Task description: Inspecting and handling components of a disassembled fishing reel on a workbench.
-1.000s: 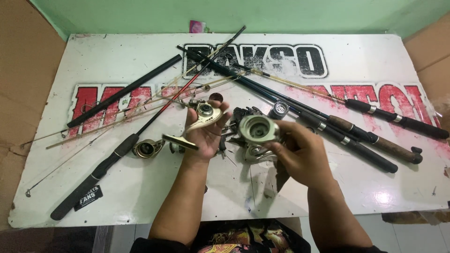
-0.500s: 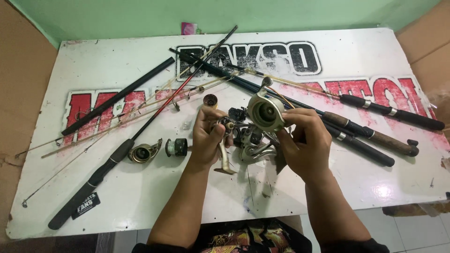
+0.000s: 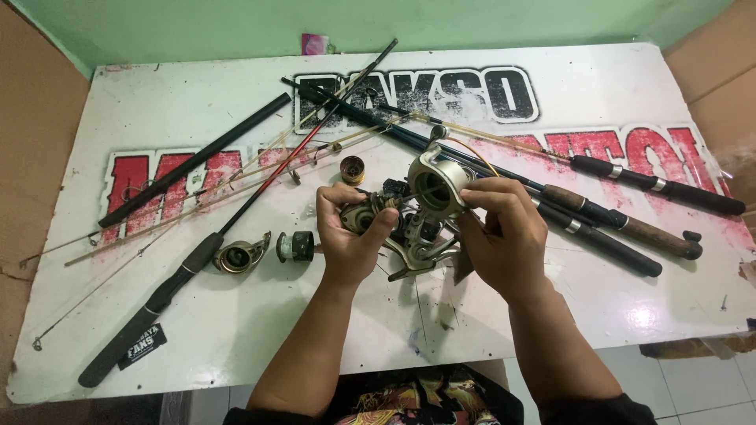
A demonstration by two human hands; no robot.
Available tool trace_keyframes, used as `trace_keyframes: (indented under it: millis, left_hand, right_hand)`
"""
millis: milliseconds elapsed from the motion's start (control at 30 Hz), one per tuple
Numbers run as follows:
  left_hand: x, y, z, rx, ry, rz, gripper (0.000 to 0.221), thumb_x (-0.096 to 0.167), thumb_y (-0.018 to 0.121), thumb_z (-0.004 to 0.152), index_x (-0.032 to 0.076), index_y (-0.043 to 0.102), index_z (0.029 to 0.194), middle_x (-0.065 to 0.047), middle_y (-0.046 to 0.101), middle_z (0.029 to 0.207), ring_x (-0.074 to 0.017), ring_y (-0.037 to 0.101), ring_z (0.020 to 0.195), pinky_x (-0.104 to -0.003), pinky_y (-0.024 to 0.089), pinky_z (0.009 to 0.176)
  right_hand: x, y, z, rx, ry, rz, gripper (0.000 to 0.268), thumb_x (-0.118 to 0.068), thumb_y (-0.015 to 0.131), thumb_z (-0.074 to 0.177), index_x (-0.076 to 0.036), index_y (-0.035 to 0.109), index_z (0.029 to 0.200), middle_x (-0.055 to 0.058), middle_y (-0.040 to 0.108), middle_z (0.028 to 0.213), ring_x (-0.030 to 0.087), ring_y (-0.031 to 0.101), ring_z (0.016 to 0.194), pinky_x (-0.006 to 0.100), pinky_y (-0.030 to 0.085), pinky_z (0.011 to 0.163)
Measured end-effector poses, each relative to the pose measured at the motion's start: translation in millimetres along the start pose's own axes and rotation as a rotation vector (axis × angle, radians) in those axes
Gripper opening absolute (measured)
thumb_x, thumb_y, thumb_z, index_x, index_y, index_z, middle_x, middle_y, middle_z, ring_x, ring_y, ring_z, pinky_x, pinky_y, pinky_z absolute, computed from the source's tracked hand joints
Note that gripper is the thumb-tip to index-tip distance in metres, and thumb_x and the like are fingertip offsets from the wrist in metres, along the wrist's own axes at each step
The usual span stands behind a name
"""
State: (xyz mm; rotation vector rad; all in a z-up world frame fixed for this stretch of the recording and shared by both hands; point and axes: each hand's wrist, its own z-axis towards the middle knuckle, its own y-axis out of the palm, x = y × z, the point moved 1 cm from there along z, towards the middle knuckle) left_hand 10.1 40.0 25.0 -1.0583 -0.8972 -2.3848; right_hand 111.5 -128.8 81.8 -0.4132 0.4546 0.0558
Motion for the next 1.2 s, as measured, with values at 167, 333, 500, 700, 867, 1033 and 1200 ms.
trace_keyframes:
  millis: [167, 333, 500, 700, 867, 1033, 1200]
  left_hand:
    - [4.7, 1.2, 0.0, 0.021, 0.003, 0.058, 0.047, 0.02, 0.087, 0.084, 0.006, 0.045, 0.099, -0.004, 0.046, 0.084, -0.0045, 0.045, 0.064, -0.02, 0.036, 0.054]
    - [10.8, 6.4, -1.5, 0.025, -0.011, 0.066, 0.045, 0.02, 0.085, 0.086, 0.007, 0.044, 0.1, -0.002, 0.046, 0.085, -0.0024, 0.042, 0.066, -0.02, 0.035, 0.057]
    - [4.7, 1.1, -1.1, 0.002, -0.021, 0.105, 0.046, 0.02, 0.086, 0.086, 0.008, 0.045, 0.101, -0.003, 0.047, 0.087, -0.0029, 0.046, 0.069, -0.02, 0.037, 0.058]
    - [-18.1, -6.2, -8.0, -0.104, -0.26, -0.103, 0.061, 0.045, 0.078, 0.089, 0.005, 0.047, 0.122, -0.009, 0.06, 0.105, -0.0102, 0.064, 0.09, -0.025, 0.055, 0.079]
    - [-16.1, 0.5, -8.9, -0.153, -0.36, -0.13, 0.073, 0.046, 0.075, 0.093, 0.006, 0.04, 0.143, -0.008, 0.056, 0.122, -0.0099, 0.061, 0.109, -0.029, 0.056, 0.094]
    - [-18.8, 4.3, -9.9, -0.161, -0.492, -0.373, 0.083, 0.046, 0.074, 0.093, 0.0, 0.035, 0.15, -0.02, 0.059, 0.131, -0.0209, 0.065, 0.112, -0.036, 0.056, 0.098]
    - [-45.2, -13.5, -7.0, -0.034, -0.593, -0.632, 0.068, 0.034, 0.078, 0.089, 0.003, 0.044, 0.139, -0.025, 0.066, 0.12, -0.0297, 0.072, 0.096, -0.041, 0.065, 0.08]
  right_hand:
    - [3.3, 0.6, -0.7, -0.012, -0.026, -0.006, 0.026, 0.015, 0.08, 0.082, -0.002, 0.072, 0.1, 0.014, 0.073, 0.096, 0.019, 0.053, 0.048, 0.03, 0.041, 0.041]
    - [2.6, -0.9, 3.0, 0.006, -0.028, -0.018, 0.026, 0.015, 0.081, 0.083, -0.003, 0.073, 0.1, 0.013, 0.073, 0.096, 0.02, 0.053, 0.047, 0.03, 0.041, 0.041]
    - [8.3, 2.7, -1.1, -0.036, -0.159, -0.105, 0.027, 0.016, 0.077, 0.083, -0.003, 0.076, 0.102, 0.018, 0.074, 0.102, 0.031, 0.069, 0.067, 0.038, 0.054, 0.055]
    - [3.4, 10.8, 2.7, -0.178, -0.335, -0.232, 0.026, 0.008, 0.079, 0.084, -0.007, 0.078, 0.106, 0.019, 0.07, 0.101, 0.032, 0.07, 0.074, 0.038, 0.057, 0.059]
    - [-11.8, 12.4, 14.3, -0.191, -0.439, -0.241, 0.017, 0.006, 0.071, 0.094, -0.008, 0.078, 0.1, 0.018, 0.069, 0.106, 0.03, 0.068, 0.075, 0.035, 0.056, 0.063]
    - [-20.9, 14.3, 16.8, -0.282, -0.54, -0.24, 0.015, 0.005, 0.071, 0.09, -0.007, 0.078, 0.096, 0.018, 0.069, 0.103, 0.026, 0.063, 0.073, 0.032, 0.054, 0.06]
    - [-46.1, 6.7, 14.2, -0.285, -0.035, 0.252, 0.015, 0.005, 0.073, 0.09, -0.001, 0.075, 0.104, 0.018, 0.069, 0.09, 0.028, 0.057, 0.066, 0.039, 0.05, 0.054]
